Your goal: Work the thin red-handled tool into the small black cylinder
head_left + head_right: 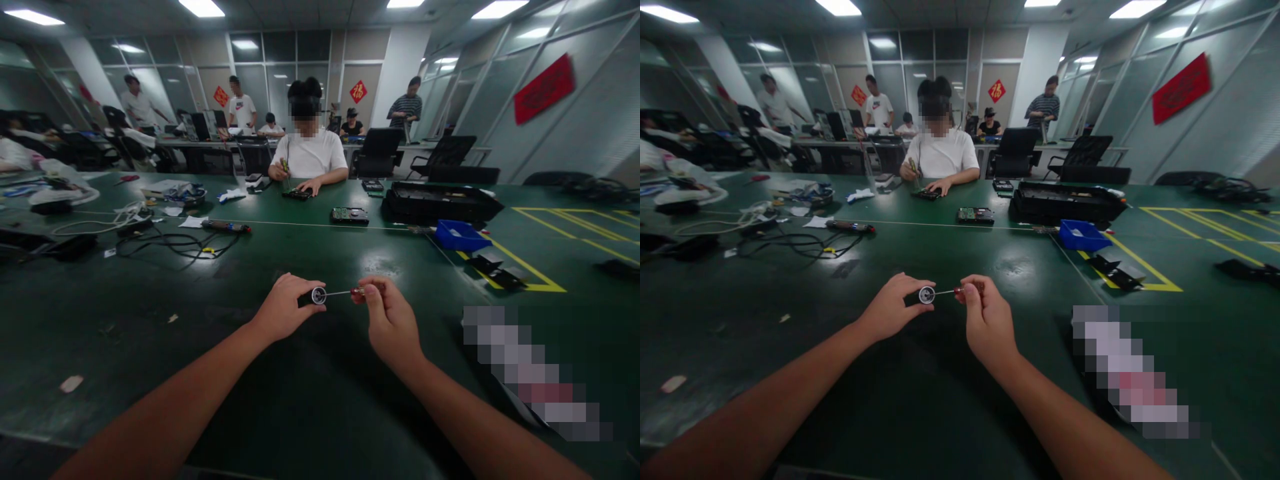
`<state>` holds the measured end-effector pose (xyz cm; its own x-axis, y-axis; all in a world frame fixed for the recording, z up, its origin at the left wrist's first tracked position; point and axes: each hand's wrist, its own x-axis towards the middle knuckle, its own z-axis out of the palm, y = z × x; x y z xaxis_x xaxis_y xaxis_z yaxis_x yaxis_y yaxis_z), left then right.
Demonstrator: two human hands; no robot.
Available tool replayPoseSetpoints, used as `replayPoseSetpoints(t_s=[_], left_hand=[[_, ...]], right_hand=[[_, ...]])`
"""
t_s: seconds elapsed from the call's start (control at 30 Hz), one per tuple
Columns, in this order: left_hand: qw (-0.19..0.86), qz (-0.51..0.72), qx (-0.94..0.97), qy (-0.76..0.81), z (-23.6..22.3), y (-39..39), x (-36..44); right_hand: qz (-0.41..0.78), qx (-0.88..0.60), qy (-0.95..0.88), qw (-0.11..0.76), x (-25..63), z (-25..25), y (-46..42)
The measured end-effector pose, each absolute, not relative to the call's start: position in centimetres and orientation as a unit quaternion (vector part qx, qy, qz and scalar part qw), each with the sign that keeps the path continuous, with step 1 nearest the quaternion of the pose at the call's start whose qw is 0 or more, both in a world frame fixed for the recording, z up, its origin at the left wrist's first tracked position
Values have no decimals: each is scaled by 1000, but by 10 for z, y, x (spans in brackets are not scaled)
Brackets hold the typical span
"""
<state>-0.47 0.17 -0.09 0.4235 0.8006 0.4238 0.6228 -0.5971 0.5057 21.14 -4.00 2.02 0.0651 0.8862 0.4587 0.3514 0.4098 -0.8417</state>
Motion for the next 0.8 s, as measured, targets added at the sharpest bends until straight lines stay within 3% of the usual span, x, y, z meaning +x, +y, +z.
replayPoseSetpoints(t_s=[0.8], left_hand=[[159, 346, 825, 418, 1, -1, -6]], right_hand=[[208, -487, -668, 523, 214, 21, -40]])
